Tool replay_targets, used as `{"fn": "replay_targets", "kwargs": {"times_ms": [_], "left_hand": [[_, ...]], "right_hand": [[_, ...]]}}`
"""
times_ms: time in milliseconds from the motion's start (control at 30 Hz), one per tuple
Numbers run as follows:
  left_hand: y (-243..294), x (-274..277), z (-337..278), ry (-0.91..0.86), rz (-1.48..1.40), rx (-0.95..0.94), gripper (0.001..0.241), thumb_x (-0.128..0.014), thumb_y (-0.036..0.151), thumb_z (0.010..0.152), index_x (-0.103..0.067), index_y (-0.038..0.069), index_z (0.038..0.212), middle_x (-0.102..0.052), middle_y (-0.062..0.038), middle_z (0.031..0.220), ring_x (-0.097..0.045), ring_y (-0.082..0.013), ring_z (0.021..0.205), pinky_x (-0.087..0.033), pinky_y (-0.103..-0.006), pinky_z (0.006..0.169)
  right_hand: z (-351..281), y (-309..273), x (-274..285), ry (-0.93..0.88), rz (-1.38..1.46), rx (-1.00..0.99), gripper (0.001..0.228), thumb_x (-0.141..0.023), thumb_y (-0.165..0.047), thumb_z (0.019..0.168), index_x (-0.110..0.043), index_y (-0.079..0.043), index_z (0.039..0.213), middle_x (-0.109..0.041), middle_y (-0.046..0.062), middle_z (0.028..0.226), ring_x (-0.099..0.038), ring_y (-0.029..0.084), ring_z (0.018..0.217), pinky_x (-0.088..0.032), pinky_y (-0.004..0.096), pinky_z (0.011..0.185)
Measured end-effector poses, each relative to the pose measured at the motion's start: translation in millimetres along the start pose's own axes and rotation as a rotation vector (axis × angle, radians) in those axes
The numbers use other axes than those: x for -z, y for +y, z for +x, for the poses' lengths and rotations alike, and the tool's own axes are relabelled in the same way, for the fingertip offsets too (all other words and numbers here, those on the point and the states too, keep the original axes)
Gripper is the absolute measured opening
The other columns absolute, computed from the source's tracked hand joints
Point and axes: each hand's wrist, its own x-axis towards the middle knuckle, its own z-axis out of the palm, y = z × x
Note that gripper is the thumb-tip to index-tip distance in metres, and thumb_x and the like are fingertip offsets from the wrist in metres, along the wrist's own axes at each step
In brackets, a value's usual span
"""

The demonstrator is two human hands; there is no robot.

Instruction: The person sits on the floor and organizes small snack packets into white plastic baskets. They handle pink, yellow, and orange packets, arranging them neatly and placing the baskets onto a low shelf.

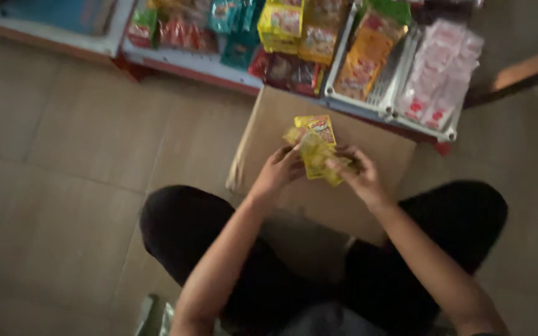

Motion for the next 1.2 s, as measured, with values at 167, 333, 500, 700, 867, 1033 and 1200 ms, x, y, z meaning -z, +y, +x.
{"fn": "replay_targets", "kwargs": {"times_ms": [167,333,500,700,867,1033,1200], "left_hand": [[-51.4,18.9,-12.3,0.120,0.161,-0.046,0.049,-0.059,0.027,0.102,-0.055,0.001,0.143,-0.069,-0.010,0.130,-0.068,-0.0175,0.114,-0.056,-0.0334,0.094],[-77.3,1.1,-31.7,0.288,0.467,-0.349,0.040,-0.065,0.024,0.102,-0.065,-0.003,0.130,-0.075,-0.013,0.116,-0.070,-0.0162,0.105,-0.056,-0.0307,0.090],[-70.0,-10.3,-19.1,0.413,0.599,-0.325,0.038,-0.061,0.024,0.102,-0.067,-0.001,0.131,-0.077,-0.015,0.107,-0.070,-0.0192,0.092,-0.056,-0.0324,0.083],[-59.5,-24.4,-23.9,0.322,0.551,-0.401,0.045,-0.065,0.011,0.095,-0.057,0.001,0.138,-0.071,-0.013,0.123,-0.072,-0.0176,0.100,-0.060,-0.0334,0.081],[-50.3,-43.0,-28.0,0.452,0.763,-0.468,0.060,-0.072,0.001,0.085,-0.053,0.000,0.142,-0.072,-0.017,0.120,-0.072,-0.0226,0.095,-0.057,-0.0345,0.079],[-35.3,-28.5,-25.4,0.519,0.675,-0.634,0.052,-0.068,-0.004,0.087,-0.057,0.000,0.138,-0.071,-0.016,0.127,-0.073,-0.0214,0.105,-0.059,-0.0361,0.081],[-21.2,-1.3,-20.2,0.687,0.594,-0.565,0.049,-0.063,-0.005,0.089,-0.057,0.001,0.137,-0.067,-0.016,0.130,-0.068,-0.0251,0.114,-0.059,-0.0373,0.091]], "right_hand": [[-38.9,26.4,9.6,-0.066,-0.353,0.279,0.034,-0.082,-0.017,0.085,-0.068,-0.003,0.112,-0.063,0.010,0.128,-0.060,0.022,0.126,-0.047,0.037,0.108],[-47.9,23.5,1.0,0.010,-0.389,0.217,0.049,-0.085,-0.027,0.081,-0.065,-0.003,0.119,-0.050,0.015,0.139,-0.059,0.026,0.122,-0.052,0.037,0.096],[-42.4,36.0,5.9,0.219,-0.620,0.358,0.060,-0.081,-0.030,0.097,-0.056,0.002,0.141,-0.051,0.018,0.141,-0.058,0.029,0.127,-0.052,0.042,0.102],[-25.5,50.9,21.9,0.218,-0.373,0.037,0.056,-0.083,-0.025,0.086,-0.057,-0.002,0.130,-0.066,0.011,0.112,-0.068,0.021,0.096,-0.058,0.036,0.082],[-16.4,72.8,27.0,0.070,-0.045,-0.095,0.032,-0.078,-0.016,0.092,-0.067,-0.004,0.119,-0.073,0.002,0.100,-0.068,0.011,0.087,-0.057,0.027,0.077],[-15.3,86.7,46.6,0.177,-0.033,0.025,0.021,-0.075,-0.015,0.097,-0.069,-0.001,0.112,-0.070,0.004,0.098,-0.066,0.011,0.086,-0.056,0.026,0.076],[-12.9,74.9,58.6,0.309,-0.188,0.003,0.019,-0.073,-0.015,0.096,-0.069,-0.002,0.109,-0.071,0.003,0.096,-0.066,0.009,0.084,-0.055,0.026,0.072]]}}
